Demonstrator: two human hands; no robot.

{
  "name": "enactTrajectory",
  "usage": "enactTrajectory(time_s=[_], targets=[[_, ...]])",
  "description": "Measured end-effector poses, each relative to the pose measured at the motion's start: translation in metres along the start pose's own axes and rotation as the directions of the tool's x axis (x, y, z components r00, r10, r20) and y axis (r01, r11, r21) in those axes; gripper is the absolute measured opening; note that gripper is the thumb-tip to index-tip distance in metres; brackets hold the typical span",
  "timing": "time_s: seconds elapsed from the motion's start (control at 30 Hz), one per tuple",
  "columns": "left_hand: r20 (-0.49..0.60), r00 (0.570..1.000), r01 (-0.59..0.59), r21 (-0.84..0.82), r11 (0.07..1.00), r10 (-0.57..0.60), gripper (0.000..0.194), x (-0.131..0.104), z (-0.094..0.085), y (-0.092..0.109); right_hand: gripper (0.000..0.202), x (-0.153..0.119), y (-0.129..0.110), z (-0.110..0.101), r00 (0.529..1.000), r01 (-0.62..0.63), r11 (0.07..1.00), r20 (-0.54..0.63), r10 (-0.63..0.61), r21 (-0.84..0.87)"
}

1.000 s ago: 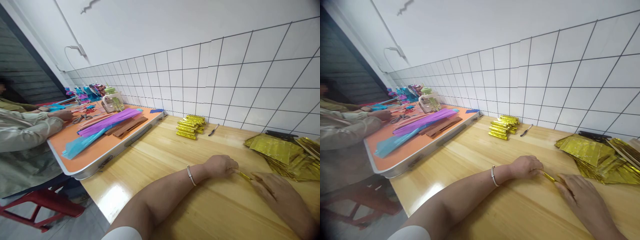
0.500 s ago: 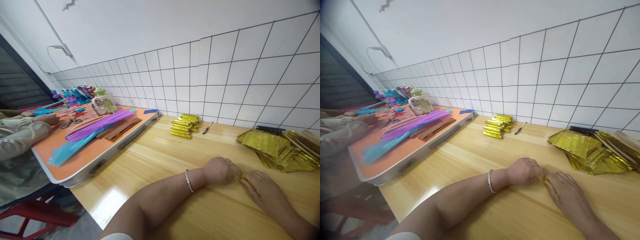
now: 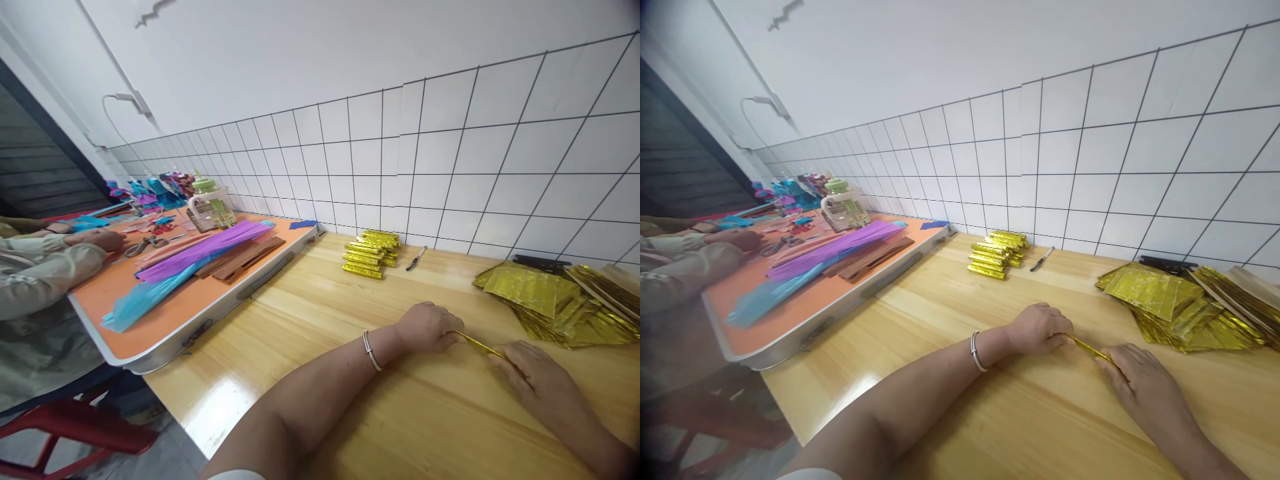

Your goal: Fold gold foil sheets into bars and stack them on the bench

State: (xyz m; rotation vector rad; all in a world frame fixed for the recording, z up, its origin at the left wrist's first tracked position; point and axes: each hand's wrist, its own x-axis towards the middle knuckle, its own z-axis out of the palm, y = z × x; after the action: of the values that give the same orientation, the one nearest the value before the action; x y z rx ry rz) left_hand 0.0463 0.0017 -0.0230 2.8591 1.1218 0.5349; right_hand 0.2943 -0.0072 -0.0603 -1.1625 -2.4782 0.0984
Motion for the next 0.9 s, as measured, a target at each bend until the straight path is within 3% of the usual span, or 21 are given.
enactTrajectory(time_s=[0.13,0.3,0.47,0.63,0.73,0.9], targets=[[0.042,0.997,0.059,-0.054,0.997,-0.057,0.033,-0.001,-0.001,-0.008,0.029,0.0,0.002,-0.002,0.996,-0.08,0.997,0.037,0.079,0.013],[0.141,0.989,0.081,-0.303,0.95,-0.039,0.022,-0.003,0.002,-0.02,0.032,-0.002,0.005,0.001,0.993,-0.108,0.989,0.067,0.101,0.102],[0.224,0.973,0.161,-0.522,0.838,-0.048,0.026,-0.005,0.001,-0.031,0.036,-0.007,0.011,0.006,0.98,-0.197,0.973,0.059,0.191,0.118],[0.269,0.961,0.242,-0.701,0.67,-0.066,0.027,-0.005,-0.001,-0.033,0.038,-0.011,0.018,0.01,0.963,-0.263,0.96,0.085,0.255,0.098],[0.274,0.955,0.282,-0.731,0.621,-0.111,0.027,-0.005,-0.001,-0.031,0.038,-0.011,0.02,0.01,0.958,-0.279,0.957,0.088,0.272,0.083],[0.256,0.949,0.31,-0.671,0.673,-0.182,0.025,-0.004,0.001,-0.029,0.037,-0.011,0.016,0.006,0.961,-0.272,0.96,0.063,0.268,0.068]])
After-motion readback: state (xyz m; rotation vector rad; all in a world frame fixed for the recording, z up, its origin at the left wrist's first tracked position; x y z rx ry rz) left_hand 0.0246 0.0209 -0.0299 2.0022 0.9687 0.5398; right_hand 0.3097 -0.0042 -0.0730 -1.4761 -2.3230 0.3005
